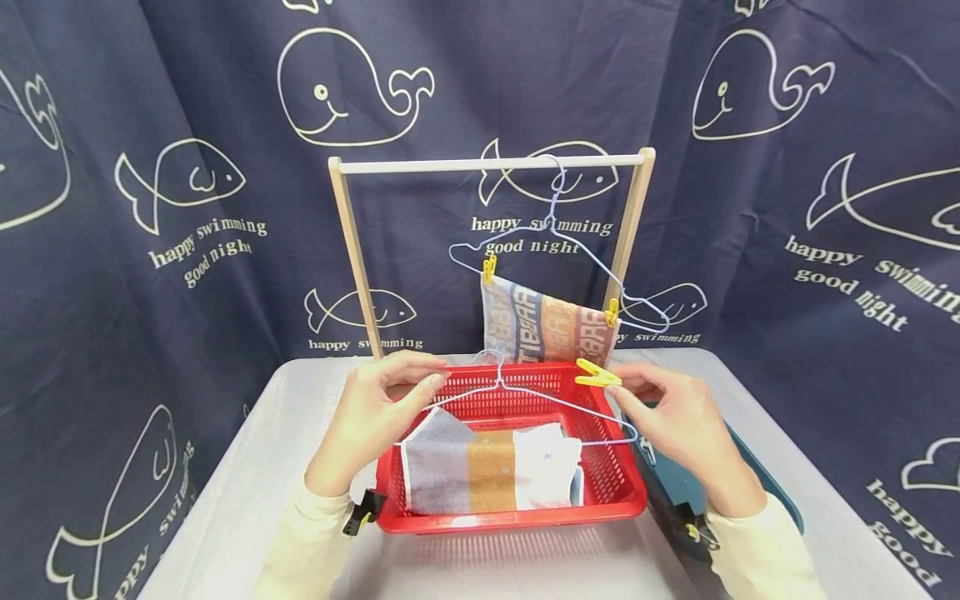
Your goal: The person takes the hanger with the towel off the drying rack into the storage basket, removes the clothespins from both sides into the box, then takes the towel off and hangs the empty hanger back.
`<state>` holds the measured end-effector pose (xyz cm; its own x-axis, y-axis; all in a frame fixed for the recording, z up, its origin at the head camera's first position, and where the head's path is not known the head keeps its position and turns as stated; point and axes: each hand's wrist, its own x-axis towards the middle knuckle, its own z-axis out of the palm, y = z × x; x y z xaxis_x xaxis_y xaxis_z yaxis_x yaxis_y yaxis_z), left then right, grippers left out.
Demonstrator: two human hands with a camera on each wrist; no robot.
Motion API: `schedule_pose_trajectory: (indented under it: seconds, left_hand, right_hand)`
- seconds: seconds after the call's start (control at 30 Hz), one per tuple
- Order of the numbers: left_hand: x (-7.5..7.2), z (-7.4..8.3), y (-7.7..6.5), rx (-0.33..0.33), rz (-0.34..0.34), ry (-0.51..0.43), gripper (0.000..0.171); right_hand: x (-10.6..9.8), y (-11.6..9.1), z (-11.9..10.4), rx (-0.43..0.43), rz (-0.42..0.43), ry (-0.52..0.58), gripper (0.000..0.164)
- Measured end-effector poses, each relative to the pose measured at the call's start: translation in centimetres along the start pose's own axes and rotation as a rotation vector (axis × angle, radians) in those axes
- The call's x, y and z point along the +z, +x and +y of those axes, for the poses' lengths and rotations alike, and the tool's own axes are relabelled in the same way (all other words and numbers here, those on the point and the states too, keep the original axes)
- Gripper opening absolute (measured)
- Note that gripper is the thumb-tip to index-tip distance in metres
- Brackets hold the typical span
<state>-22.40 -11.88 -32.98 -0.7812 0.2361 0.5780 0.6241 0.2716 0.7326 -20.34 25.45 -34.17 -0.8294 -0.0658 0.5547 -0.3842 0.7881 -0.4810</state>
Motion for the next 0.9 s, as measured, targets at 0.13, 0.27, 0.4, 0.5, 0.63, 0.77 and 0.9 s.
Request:
schedule_pose_trajectory:
  seconds: [0.13,0.27,0.4,0.5,0.63,0.77,0.9]
  left_hand:
    - [-0.1,0.1,0.1,-0.015,0.015,0.028,0.016]
    - [-0.2,-0.1,0.1,-0.019,0.019,0.042,0.014]
    - [-0.4,-0.3,0.1,-0.013,0.036,0.06,0.015]
    - [-0.8,-0.4,0.1,-0.01,0.055,0.07,0.016]
    - [-1.2,-0.7,0.1,-0.014,0.079,0.078,0.017]
    - [-1.6,-0.8,0.2,-0.023,0.107,0.08,0.017]
    - [-2.0,-1.1,0.3,-0.027,0.141,0.092,0.017]
  right_hand:
    - [-1.2,-0.2,2.1,0.059,0.015,-0.048,0.023]
    - [-2.4,-0.4,3.9,0.132,-0.002,-0.133,0.023]
    - [-2.9,-0.8,5.6,0.166,-0.03,-0.184,0.022]
    - [-2.8,-1.1,6.7,0.186,-0.057,-0.193,0.022]
    - [-2.7,-1.4,7.9,0.208,-0.112,-0.21,0.023]
    - [-2.6,-1.5,9.0,0.223,-0.178,-0.236,0.022]
    - [-2.4,-1.7,10.0,0.223,-0.234,-0.266,0.019]
